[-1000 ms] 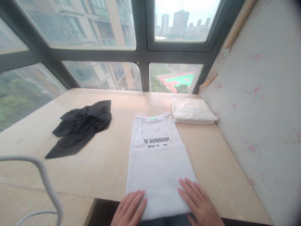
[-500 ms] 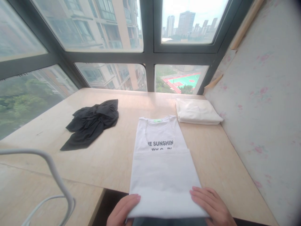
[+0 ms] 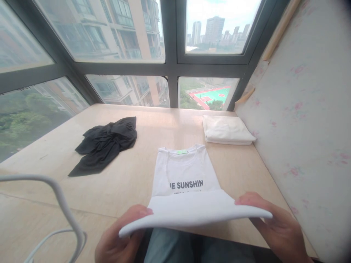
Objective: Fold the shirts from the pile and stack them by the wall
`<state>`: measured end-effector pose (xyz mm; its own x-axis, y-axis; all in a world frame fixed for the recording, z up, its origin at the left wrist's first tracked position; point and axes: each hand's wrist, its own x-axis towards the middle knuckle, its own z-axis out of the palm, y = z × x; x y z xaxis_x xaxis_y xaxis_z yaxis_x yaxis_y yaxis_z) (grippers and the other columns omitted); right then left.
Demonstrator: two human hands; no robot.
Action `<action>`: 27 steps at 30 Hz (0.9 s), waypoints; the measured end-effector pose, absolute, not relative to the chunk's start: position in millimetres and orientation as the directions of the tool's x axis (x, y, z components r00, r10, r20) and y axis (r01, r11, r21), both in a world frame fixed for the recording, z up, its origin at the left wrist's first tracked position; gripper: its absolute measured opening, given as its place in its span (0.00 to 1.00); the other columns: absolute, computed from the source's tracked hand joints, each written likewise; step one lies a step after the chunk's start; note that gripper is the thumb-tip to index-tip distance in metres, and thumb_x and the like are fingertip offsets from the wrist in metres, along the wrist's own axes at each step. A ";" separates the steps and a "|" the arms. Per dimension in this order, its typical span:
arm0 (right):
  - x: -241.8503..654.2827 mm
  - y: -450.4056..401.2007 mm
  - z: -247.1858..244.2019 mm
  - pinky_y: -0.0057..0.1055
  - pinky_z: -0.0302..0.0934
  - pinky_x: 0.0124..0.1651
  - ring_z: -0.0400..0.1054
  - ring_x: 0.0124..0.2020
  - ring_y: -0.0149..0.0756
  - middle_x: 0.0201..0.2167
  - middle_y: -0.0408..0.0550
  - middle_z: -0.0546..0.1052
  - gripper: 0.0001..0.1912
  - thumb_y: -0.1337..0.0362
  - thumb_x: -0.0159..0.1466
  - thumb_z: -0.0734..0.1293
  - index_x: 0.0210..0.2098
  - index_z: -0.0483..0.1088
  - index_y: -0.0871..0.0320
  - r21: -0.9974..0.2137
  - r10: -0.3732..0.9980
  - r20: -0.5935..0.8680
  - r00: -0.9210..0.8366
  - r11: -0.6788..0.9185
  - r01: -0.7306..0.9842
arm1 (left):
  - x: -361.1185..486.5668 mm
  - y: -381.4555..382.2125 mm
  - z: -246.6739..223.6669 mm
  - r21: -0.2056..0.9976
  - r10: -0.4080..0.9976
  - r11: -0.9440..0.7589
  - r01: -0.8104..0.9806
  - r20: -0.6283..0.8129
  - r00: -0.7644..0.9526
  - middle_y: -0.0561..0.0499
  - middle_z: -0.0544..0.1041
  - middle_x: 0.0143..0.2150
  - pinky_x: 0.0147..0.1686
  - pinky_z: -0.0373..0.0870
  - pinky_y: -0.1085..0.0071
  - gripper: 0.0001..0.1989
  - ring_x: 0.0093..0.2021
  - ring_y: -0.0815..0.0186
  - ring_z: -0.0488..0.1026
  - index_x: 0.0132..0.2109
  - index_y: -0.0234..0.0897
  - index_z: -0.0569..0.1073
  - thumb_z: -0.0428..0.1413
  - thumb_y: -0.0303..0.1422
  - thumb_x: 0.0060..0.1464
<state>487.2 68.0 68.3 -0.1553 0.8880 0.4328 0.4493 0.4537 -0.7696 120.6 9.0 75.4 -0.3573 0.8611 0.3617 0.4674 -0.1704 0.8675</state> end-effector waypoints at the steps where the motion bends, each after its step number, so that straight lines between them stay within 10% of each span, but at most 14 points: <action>1: 483.3 79.1 70.2 0.34 0.73 0.44 0.77 0.40 0.43 0.38 0.47 0.81 0.09 0.63 0.62 0.71 0.42 0.77 0.50 -0.794 0.903 0.415 -0.106 0.417 0.443 | 123.5 23.9 79.0 0.887 0.843 -0.136 0.441 0.338 -0.418 0.53 0.82 0.37 0.43 0.79 0.66 0.07 0.39 0.60 0.79 0.39 0.42 0.79 0.62 0.37 0.53; 9: 425.4 244.9 43.1 0.36 0.69 0.45 0.75 0.43 0.42 0.42 0.52 0.80 0.23 0.52 0.63 0.66 0.51 0.71 0.61 -0.937 0.985 0.169 0.019 0.155 0.313 | 109.6 197.2 59.7 0.902 0.923 0.078 0.426 0.096 -0.372 0.48 0.80 0.38 0.34 0.71 0.72 0.20 0.37 0.63 0.77 0.43 0.35 0.74 0.54 0.48 0.56; 14: 408.1 301.9 1.9 0.34 0.65 0.44 0.73 0.39 0.40 0.38 0.51 0.79 0.24 0.62 0.61 0.65 0.56 0.69 0.62 -0.766 1.000 -0.012 0.016 -0.019 0.643 | 93.5 251.3 15.1 0.789 0.930 0.203 0.580 0.031 -0.367 0.44 0.80 0.39 0.39 0.70 0.67 0.15 0.39 0.59 0.77 0.44 0.34 0.75 0.57 0.38 0.51; 27: 414.9 288.8 -12.6 0.33 0.61 0.44 0.72 0.43 0.41 0.44 0.53 0.78 0.20 0.62 0.63 0.63 0.54 0.70 0.58 -0.530 0.992 0.067 0.106 -0.055 0.846 | 95.9 237.3 1.1 0.583 0.908 0.323 0.746 0.033 -0.419 0.37 0.74 0.54 0.57 0.63 0.57 0.29 0.56 0.52 0.71 0.63 0.33 0.63 0.53 0.38 0.57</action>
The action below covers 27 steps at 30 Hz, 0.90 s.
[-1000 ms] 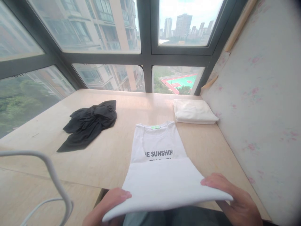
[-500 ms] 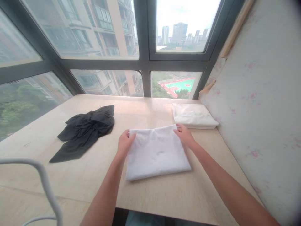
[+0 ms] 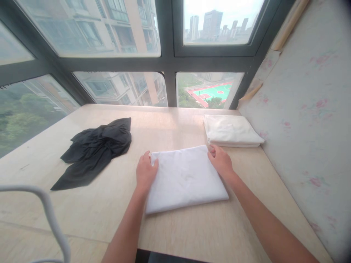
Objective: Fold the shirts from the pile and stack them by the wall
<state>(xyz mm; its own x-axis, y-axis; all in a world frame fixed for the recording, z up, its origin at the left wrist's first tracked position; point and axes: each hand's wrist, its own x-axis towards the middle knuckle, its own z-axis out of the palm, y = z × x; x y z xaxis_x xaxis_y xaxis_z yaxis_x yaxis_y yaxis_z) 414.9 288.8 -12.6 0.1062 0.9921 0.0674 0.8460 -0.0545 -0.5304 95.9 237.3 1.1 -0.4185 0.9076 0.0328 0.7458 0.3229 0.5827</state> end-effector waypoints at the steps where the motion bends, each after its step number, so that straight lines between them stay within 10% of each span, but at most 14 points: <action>1: 418.0 281.4 -10.1 0.33 0.60 0.43 0.73 0.42 0.42 0.42 0.53 0.79 0.19 0.61 0.64 0.63 0.52 0.72 0.58 -0.519 0.993 0.024 0.114 -0.085 0.851 | 93.9 232.0 2.5 0.584 0.907 0.340 0.737 0.003 -0.420 0.37 0.76 0.51 0.56 0.64 0.55 0.29 0.53 0.50 0.72 0.62 0.31 0.64 0.54 0.39 0.56; 13: 439.7 175.3 -23.8 0.32 0.61 0.36 0.73 0.35 0.41 0.34 0.50 0.79 0.19 0.51 0.65 0.57 0.34 0.72 0.57 -0.744 0.981 -0.196 -0.006 -0.145 0.653 | 100.7 136.5 19.3 0.863 0.899 0.438 0.251 -0.412 -0.150 0.42 0.81 0.41 0.37 0.73 0.65 0.21 0.41 0.54 0.78 0.43 0.34 0.75 0.55 0.48 0.54; 20: 461.0 110.5 -31.2 0.35 0.62 0.38 0.73 0.34 0.43 0.31 0.49 0.78 0.21 0.46 0.66 0.54 0.33 0.67 0.54 -0.736 0.970 -0.184 0.156 -0.242 0.632 | 140.8 82.8 17.1 0.350 0.921 0.389 0.852 -0.169 -0.351 0.43 0.78 0.35 0.35 0.67 0.61 0.17 0.38 0.51 0.76 0.34 0.42 0.67 0.40 0.45 0.62; 27: 483.2 76.0 -44.0 0.36 0.65 0.50 0.73 0.50 0.46 0.47 0.56 0.79 0.27 0.48 0.60 0.62 0.53 0.67 0.58 -0.829 0.923 -0.329 0.200 -0.384 0.406 | 143.8 41.2 7.2 0.782 0.871 0.488 0.388 -0.410 -0.271 0.44 0.81 0.45 0.46 0.73 0.61 0.25 0.49 0.53 0.77 0.50 0.41 0.66 0.50 0.54 0.54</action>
